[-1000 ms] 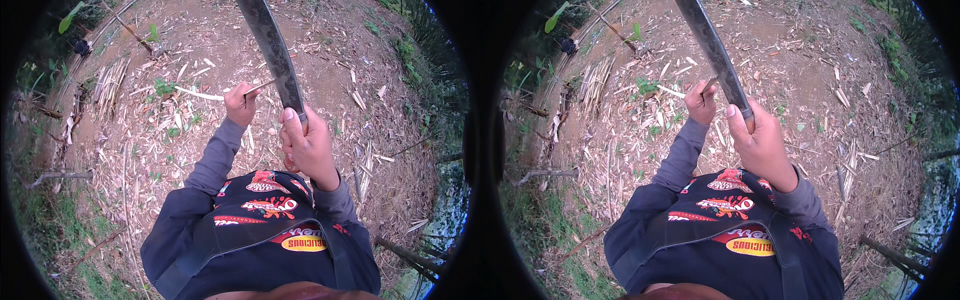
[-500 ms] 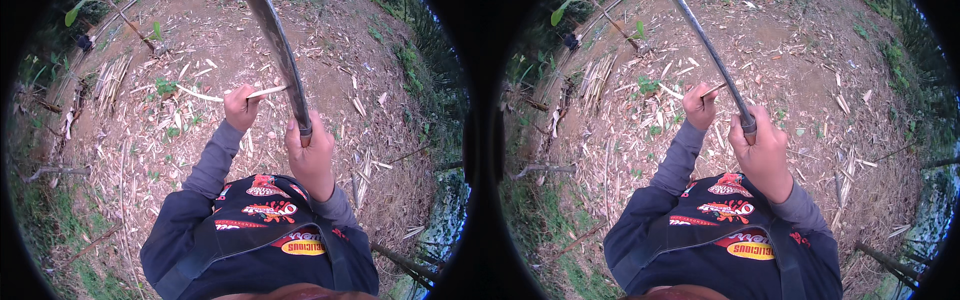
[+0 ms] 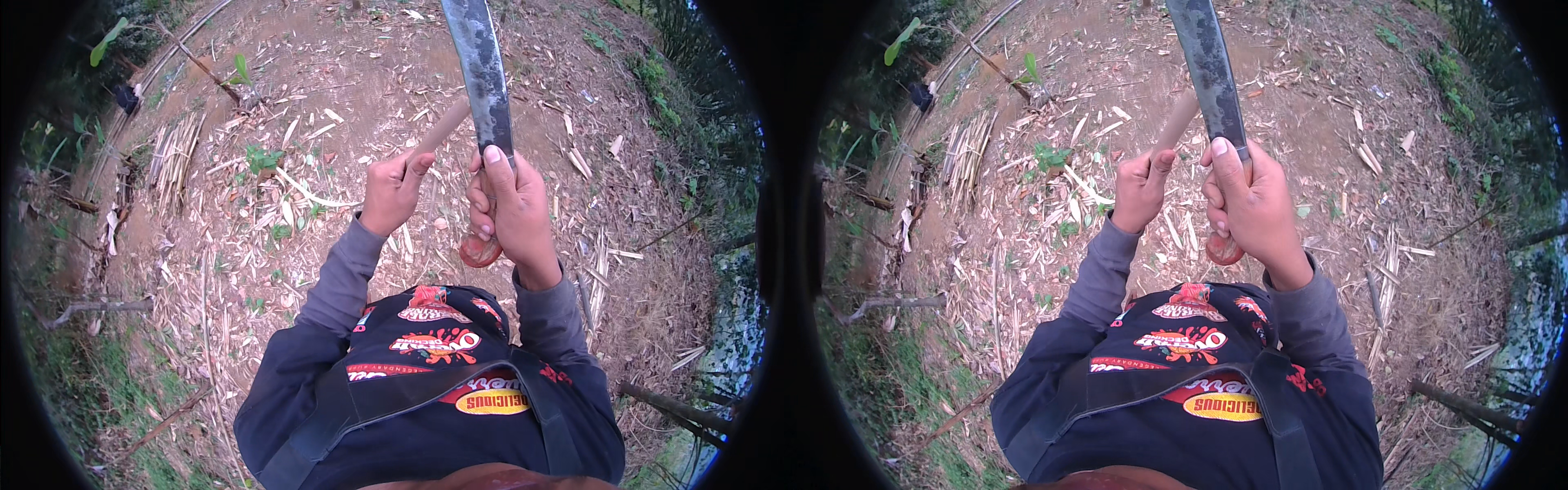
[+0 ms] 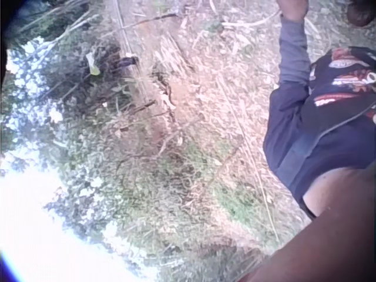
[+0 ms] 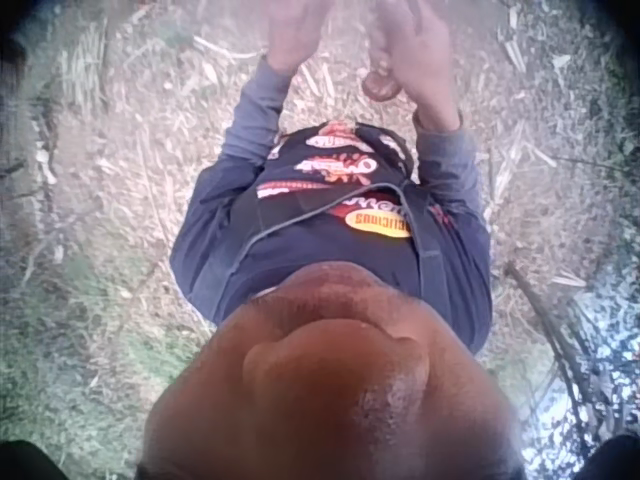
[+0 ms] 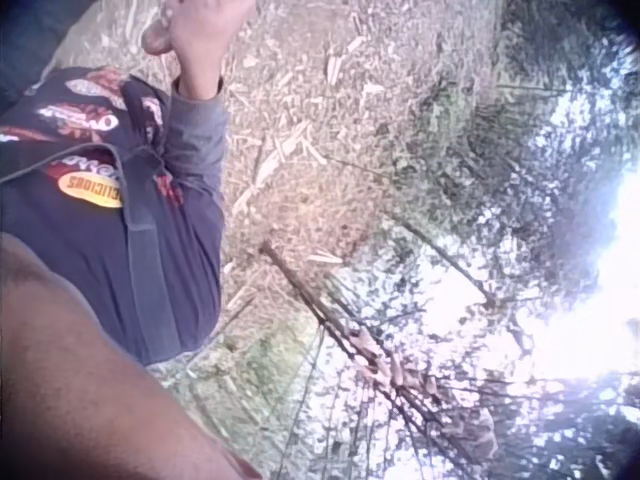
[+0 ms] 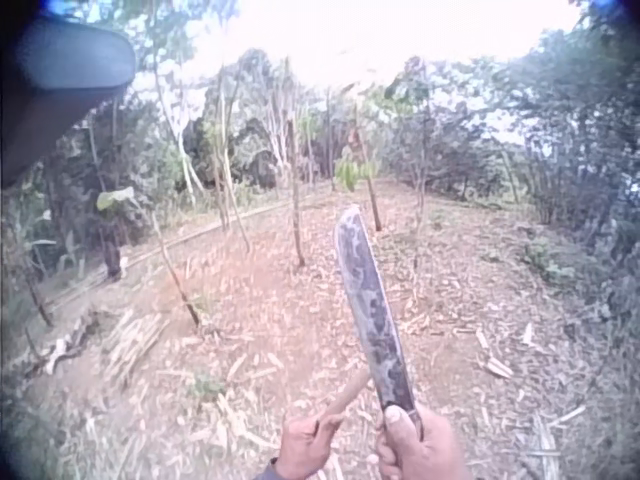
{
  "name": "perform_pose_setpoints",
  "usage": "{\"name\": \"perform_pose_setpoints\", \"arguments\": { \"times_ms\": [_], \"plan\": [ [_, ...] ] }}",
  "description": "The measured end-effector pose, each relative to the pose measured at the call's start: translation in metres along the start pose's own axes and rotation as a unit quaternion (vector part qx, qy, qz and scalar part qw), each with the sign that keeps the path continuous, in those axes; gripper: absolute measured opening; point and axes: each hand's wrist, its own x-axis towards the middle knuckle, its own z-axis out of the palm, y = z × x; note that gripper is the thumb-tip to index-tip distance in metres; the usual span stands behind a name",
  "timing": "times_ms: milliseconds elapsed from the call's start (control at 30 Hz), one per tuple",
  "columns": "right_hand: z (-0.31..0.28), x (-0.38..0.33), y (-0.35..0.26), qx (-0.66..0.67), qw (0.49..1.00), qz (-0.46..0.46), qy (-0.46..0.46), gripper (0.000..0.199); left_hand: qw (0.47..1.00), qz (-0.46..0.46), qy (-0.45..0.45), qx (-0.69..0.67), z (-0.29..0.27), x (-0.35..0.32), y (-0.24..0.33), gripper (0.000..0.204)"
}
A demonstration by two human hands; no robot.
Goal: The person sits on the ground and ties several bamboo poles together using a thin strip of bamboo. They then stand up, pick up a machete, and use it to shave and split a thin bamboo stick into smaller pieces.
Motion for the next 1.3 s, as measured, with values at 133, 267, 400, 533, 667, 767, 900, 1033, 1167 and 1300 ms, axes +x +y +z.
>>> {"name": "perform_pose_setpoints", "arguments": {
  "times_ms": [133, 267, 400, 533, 667, 767, 900, 1033, 1167, 1300],
  "plan": [
    [0.005, -0.002, -0.005, -0.019, 0.993, -0.109, 0.050, 0.022, 0.999, 0.010, -0.036, -0.005, -0.002, 0.002, 0.008, 0.046],
    [0.007, 0.005, -0.019, -0.101, 0.963, -0.224, 0.107, 0.029, 0.997, -0.015, -0.038, -0.061, -0.006, -0.002, 0.017, 0.049],
    [-0.003, 0.015, -0.019, -0.111, 0.963, -0.232, 0.074, 0.029, 0.997, -0.004, -0.056, -0.053, -0.008, -0.001, 0.027, 0.052],
    [0.001, 0.011, -0.017, -0.056, 0.981, -0.183, 0.006, 0.027, 0.993, -0.018, -0.085, -0.074, -0.014, -0.001, 0.029, 0.053],
    [0.003, 0.017, -0.017, 0.012, 0.979, -0.202, -0.026, 0.026, 0.993, 0.007, -0.107, -0.058, -0.027, 0.002, 0.027, 0.053],
    [0.002, 0.020, -0.018, 0.027, 0.981, -0.183, -0.054, 0.028, 0.994, 0.057, -0.060, -0.074, -0.034, 0.004, 0.048, 0.044],
    [0.013, 0.024, -0.017, 0.043, 0.984, -0.141, -0.098, 0.030, 0.981, 0.182, 0.068, 0.004, -0.052, 0.010, 0.072, 0.035],
    [0.026, 0.027, -0.017, 0.026, 0.981, -0.136, -0.136, 0.032, 0.975, 0.191, 0.077, 0.086, -0.068, 0.014, 0.131, 0.025],
    [0.041, 0.026, -0.017, 0.004, 0.969, -0.171, -0.180, 0.030, 0.990, 0.116, 0.064, 0.053, -0.080, 0.000, 0.151, 0.014],
    [0.055, 0.022, -0.019, -0.003, 0.960, -0.115, -0.257, 0.028, 0.973, 0.083, 0.140, 0.162, -0.078, -0.027, 0.170, 0.010]
  ]
}}
